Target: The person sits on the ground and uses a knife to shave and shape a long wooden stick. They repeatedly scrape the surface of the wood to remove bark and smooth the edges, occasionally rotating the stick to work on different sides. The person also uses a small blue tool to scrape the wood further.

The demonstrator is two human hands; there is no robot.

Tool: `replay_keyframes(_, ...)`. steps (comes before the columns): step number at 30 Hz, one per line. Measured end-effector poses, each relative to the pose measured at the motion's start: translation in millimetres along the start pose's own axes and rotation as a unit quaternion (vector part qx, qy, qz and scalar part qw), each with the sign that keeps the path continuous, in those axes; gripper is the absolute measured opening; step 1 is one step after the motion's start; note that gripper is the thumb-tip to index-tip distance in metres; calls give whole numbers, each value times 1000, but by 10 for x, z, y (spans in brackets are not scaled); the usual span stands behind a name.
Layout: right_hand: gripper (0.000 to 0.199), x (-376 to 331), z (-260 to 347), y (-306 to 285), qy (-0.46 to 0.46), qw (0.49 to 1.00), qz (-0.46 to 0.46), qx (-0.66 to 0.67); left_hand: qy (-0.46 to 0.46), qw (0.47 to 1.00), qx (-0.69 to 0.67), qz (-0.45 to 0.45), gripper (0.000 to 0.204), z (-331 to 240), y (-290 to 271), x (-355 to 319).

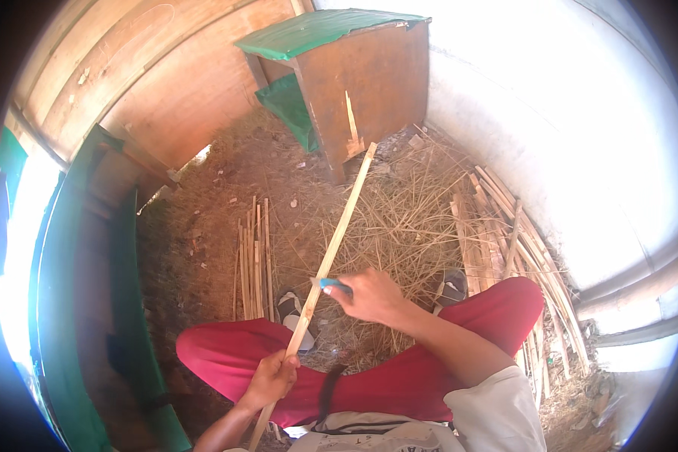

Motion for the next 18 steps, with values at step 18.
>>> replay_keyframes(18, 45, 399, -630, -321, 202, 971, 35, -120, -19, 998, 53, -29, 28, 141, 140, -437)
Point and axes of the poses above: each hand's wrist, its own x-axis towards the middle knuckle, its own y-axis out of the palm, z = x × y, the point moved 3 cm from there along x, towards the middle knuckle, and after that the axes turned 4 degrees about -z, right-handed, at the moved point
